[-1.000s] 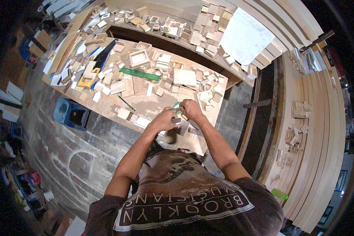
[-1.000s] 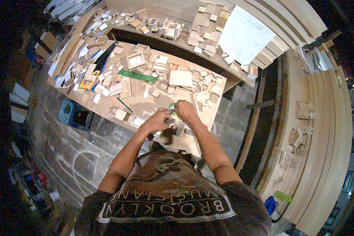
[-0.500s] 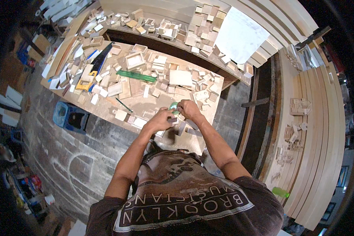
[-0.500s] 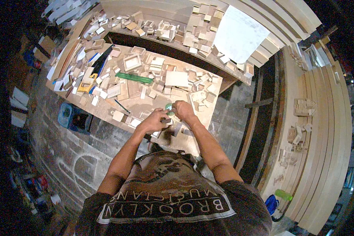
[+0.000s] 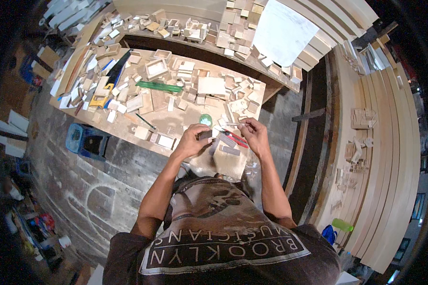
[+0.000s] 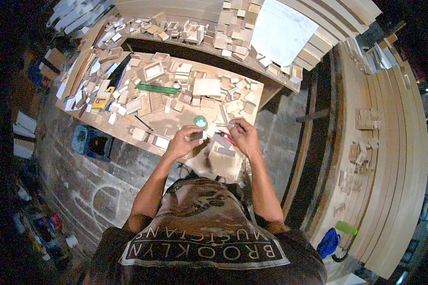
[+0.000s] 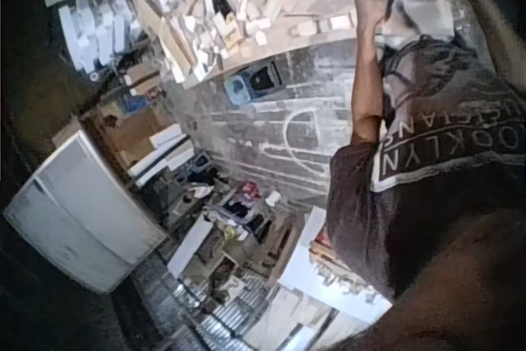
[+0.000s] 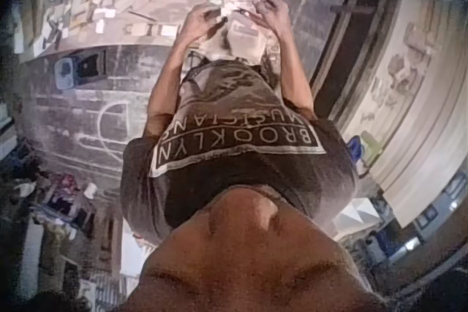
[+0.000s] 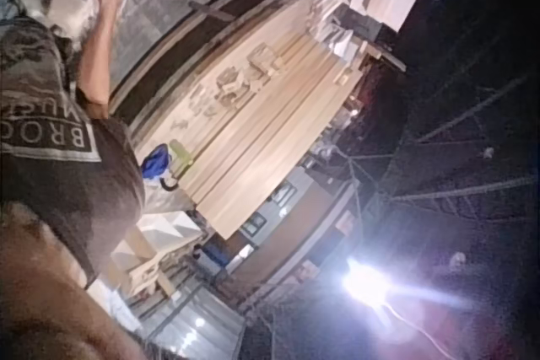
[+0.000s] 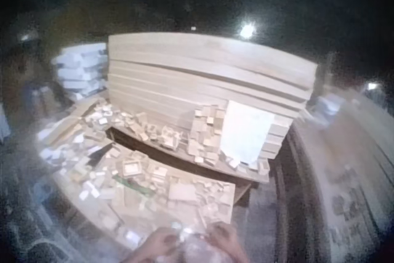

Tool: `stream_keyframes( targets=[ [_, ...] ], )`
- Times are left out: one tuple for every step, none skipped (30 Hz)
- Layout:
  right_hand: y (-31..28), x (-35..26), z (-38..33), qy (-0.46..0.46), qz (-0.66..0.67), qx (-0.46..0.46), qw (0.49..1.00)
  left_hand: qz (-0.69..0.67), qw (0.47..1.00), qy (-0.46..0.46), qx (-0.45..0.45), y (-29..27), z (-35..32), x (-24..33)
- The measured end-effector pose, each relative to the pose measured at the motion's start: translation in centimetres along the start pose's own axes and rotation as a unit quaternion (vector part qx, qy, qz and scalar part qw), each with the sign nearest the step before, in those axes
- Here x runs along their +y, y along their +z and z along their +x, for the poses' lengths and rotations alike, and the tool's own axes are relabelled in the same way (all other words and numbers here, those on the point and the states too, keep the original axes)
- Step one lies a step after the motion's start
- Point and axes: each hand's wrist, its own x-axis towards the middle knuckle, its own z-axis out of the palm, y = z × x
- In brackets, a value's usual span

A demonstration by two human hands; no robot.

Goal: The person glues and fits together several small wooden blocks and pieces on a workbench, using a ruler to check alignment.

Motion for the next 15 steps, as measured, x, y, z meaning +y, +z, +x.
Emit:
stream_keyframes(
  targets=[
    [-0.4,0.1,-1.2,0.006,-0.004,0.004,1.0,-0.017,1.0,-0.006,0.017,0.5,-0.3,0.2],
    [-0.7,0.5,-2.2,0.006,0.028,0.006,1.0,-0.035,0.999,-0.013,0.018,1.0,-0.4,0.8],
    [-0.6,0.9,-3.2,0.006,0.06,0.008,0.998,-0.054,0.998,-0.02,0.019,1.4,-0.6,1.3],
    [-0.6,1.2,-4.0,0.007,0.092,0.01,0.996,-0.072,0.997,-0.028,0.021,1.8,-0.8,1.8],
    [-0.9,1.0,-4.7,-0.002,0.087,0.011,0.996,-0.081,0.996,-0.029,0.017,2.3,-0.9,2.1],
    [-1.1,1.1,-5.1,-0.004,0.076,0.018,0.997,-0.091,0.995,-0.031,0.013,2.7,-1.1,2.4],
    [-1.4,1.2,-5.5,-0.006,0.066,0.023,0.998,-0.1,0.994,-0.034,0.011,3.2,-1.3,2.7],
    [-1.8,1.3,-5.8,-0.009,0.054,0.03,0.998,-0.11,0.993,-0.035,0.008,3.6,-1.3,3.4],
    [-2.3,1.3,-6.1,-0.007,0.059,0.02,0.998,-0.113,0.993,-0.034,0.004,4.0,-1.4,4.1],
    [-2.6,1.8,-6.2,-0.023,0.068,0.018,0.997,-0.116,0.993,-0.033,0.0,4.4,-1.5,4.8],
    [-2.8,2.7,-6.4,-0.038,0.077,0.016,0.996,-0.12,0.992,-0.034,-0.004,4.8,-1.8,5.3],
    [-3.1,3.5,-6.5,-0.052,0.086,0.013,0.995,-0.115,0.993,-0.019,0.0,5.4,-1.9,5.2],
    [-3.5,4.3,-6.7,-0.056,0.103,0.009,0.993,-0.111,0.994,-0.004,0.003,6.1,-2.0,4.7],
    [-3.8,4.4,-6.9,-0.059,0.105,0.013,0.993,-0.106,0.994,0.009,0.007,6.5,-2.2,4.9],
    [-4.0,4.4,-7.2,-0.062,0.108,0.016,0.992,-0.11,0.994,0.002,0.006,6.8,-2.5,5.0]
  ],
)
